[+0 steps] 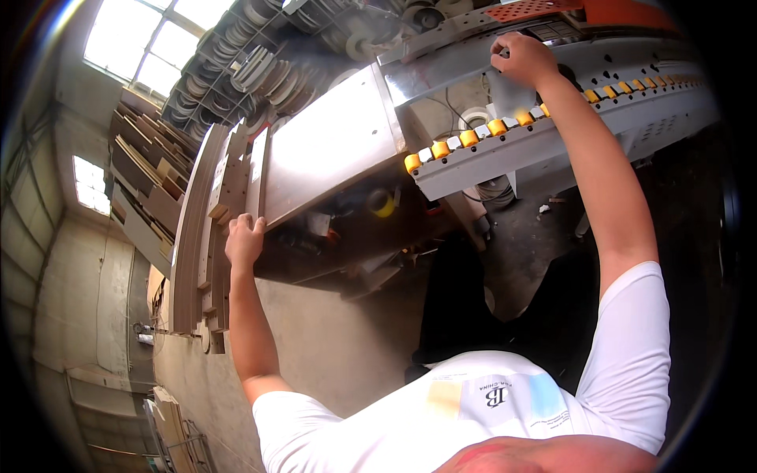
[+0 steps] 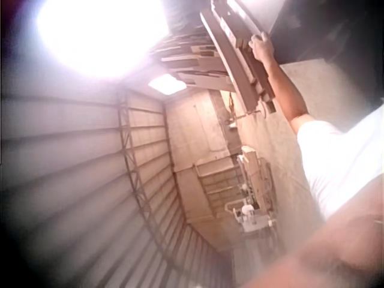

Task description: The person repeatedly picks up flat wooden boards from a pile on the floor and feeds them one by one into a large industrial machine. The person handles the boards by hand, placing them onto the machine's roller conveyor for processing.

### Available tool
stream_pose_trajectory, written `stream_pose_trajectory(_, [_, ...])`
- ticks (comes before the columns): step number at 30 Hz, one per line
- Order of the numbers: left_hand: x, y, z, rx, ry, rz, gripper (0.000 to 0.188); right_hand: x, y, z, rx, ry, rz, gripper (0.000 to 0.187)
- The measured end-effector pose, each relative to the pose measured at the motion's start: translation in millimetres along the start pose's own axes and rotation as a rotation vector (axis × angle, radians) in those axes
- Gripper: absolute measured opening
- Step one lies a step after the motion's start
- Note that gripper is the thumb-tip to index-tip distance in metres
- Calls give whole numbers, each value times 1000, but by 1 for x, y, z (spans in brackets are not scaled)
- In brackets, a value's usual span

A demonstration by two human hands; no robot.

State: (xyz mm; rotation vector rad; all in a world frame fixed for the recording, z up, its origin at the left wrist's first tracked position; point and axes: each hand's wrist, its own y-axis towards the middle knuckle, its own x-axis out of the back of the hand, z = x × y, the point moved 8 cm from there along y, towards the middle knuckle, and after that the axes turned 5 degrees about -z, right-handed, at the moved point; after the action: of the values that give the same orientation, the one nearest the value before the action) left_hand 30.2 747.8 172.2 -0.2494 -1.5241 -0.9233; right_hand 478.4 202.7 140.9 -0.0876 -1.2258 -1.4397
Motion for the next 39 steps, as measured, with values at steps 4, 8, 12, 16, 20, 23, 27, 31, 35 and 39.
stream_pose_trajectory(4, [-6, -3, 5, -89, -133, -35, 51, -2, 1, 4, 24, 14, 4, 24])
stream_pose_trajectory(8, [12, -34, -34, -289, -238, -54, 43, 5, 0, 1, 32, 18, -14, 24])
stream_pose_trajectory(12, [41, -67, -73, -449, -347, -52, 38, -1, 1, 0, 77, 22, -48, 24])
stream_pose_trajectory(16, [53, -88, -102, -616, -462, -53, 42, -4, 3, 3, 116, 63, -77, 26])
stream_pose_trajectory(20, [63, -96, -148, -705, -577, 28, 39, -5, 4, -2, 166, 78, -114, 30])
stream_pose_trajectory(23, [64, -85, -186, -776, -578, 31, 38, -5, 3, 10, 220, 122, -73, 34])
stream_pose_trajectory(27, [52, -51, -249, -829, -617, -29, 34, 1, 0, 17, 225, 137, -10, 37])
stream_pose_trajectory(31, [45, -20, -309, -834, -663, -68, 30, -3, -2, 21, 200, 147, 62, 36])
stream_pose_trajectory(35, [32, 11, -371, -906, -579, -184, 29, -4, -1, 15, 146, 165, 79, 34])
stream_pose_trajectory(39, [29, 33, -425, -942, -544, -269, 24, -9, 1, 10, 135, 159, 69, 33])
